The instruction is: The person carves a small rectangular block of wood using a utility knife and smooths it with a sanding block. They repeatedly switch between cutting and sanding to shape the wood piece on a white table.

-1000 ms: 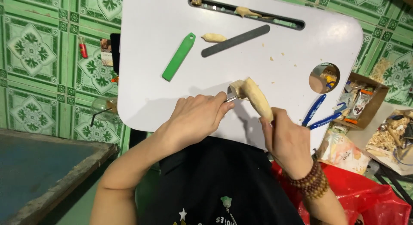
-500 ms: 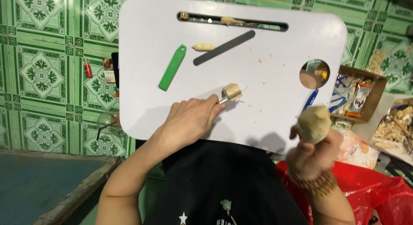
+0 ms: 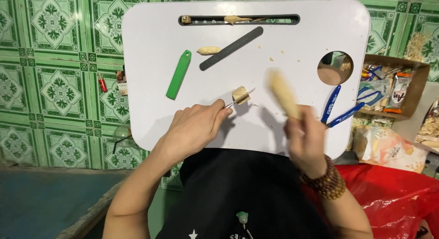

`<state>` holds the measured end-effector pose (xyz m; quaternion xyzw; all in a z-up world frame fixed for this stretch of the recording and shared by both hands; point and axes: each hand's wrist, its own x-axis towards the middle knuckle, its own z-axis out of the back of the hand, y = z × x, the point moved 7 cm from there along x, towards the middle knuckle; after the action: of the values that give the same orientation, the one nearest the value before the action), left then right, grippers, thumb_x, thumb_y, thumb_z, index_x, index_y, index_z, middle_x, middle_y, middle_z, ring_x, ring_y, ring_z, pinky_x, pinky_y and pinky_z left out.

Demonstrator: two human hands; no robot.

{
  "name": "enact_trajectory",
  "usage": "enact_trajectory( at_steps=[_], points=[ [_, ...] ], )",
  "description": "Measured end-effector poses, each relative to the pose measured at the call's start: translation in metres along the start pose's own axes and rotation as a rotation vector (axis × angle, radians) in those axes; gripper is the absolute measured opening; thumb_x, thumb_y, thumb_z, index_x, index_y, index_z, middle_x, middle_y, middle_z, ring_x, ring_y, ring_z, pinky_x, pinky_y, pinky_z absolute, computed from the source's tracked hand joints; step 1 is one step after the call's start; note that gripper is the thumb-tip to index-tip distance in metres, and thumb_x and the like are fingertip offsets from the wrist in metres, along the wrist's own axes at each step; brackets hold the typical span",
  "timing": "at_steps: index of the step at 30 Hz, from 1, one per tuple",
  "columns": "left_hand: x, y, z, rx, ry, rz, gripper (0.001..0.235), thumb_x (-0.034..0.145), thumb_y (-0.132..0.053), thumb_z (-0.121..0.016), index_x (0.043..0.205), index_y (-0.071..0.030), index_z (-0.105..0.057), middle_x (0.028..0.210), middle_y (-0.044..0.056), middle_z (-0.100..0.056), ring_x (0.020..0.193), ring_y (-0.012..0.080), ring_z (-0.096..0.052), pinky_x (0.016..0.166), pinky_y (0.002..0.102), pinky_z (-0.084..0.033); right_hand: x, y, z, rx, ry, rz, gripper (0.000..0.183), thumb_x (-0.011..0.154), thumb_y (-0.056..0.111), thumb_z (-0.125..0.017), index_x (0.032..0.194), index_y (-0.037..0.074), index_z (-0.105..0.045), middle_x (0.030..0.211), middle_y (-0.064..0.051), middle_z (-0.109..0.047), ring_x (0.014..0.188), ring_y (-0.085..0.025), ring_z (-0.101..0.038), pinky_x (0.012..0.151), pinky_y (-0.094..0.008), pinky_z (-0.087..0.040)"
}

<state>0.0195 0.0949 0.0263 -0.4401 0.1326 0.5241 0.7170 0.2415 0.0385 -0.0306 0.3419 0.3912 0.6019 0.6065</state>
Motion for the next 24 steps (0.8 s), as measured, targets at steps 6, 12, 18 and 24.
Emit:
enact_trajectory(
  at_steps=[6,12,18,24],
  points=[
    [0.0,-0.002,-0.002,0.017,0.043,0.066,0.055,0.108,-0.044,-0.021,0.102,-0.008,-0.063,0.066,0.017,-0.067,0.07,0.0417,-0.073,0.066,0.057,-0.056,-0.007,0.0,-0.011,0.292,-0.072,-0.09,0.019,0.102,0.002,-0.048,0.088,-0.006,-0.055,0.053,-0.015,-0.048,0.055,-0.023,-0.043,0.049,-0.044,-0.039],
    [-0.001,0.005,-0.013,0.068,0.055,0.143,0.039,0.11,-0.046,-0.024,0.097,-0.015,-0.044,0.071,0.009,-0.06,0.061,0.0376,-0.053,0.056,0.048,-0.038,-0.011,-0.008,0.032,0.605,-0.521,0.027,0.039,0.11,0.042,-0.049,0.117,0.006,-0.037,0.088,-0.006,-0.038,0.056,-0.012,-0.036,0.043,-0.028,-0.034],
    [-0.001,-0.003,-0.008,0.027,0.078,0.109,0.053,0.108,-0.044,-0.021,0.102,-0.009,-0.061,0.064,0.017,-0.065,0.07,0.0417,-0.072,0.067,0.056,-0.056,-0.022,-0.053,0.012,0.559,-0.08,-0.119,0.018,0.103,0.018,-0.05,0.091,0.011,-0.061,0.058,0.002,-0.05,0.047,-0.013,-0.048,0.047,-0.023,-0.038],
    [0.0,-0.004,-0.005,0.05,0.071,0.105,0.054,0.108,-0.045,-0.02,0.104,-0.009,-0.06,0.066,0.019,-0.067,0.072,0.0423,-0.072,0.068,0.056,-0.056,-0.006,-0.036,-0.018,0.316,0.226,-0.135,0.017,0.102,0.017,-0.053,0.098,0.005,-0.063,0.042,-0.003,-0.057,0.036,-0.016,-0.052,0.039,-0.025,-0.042]
  ],
)
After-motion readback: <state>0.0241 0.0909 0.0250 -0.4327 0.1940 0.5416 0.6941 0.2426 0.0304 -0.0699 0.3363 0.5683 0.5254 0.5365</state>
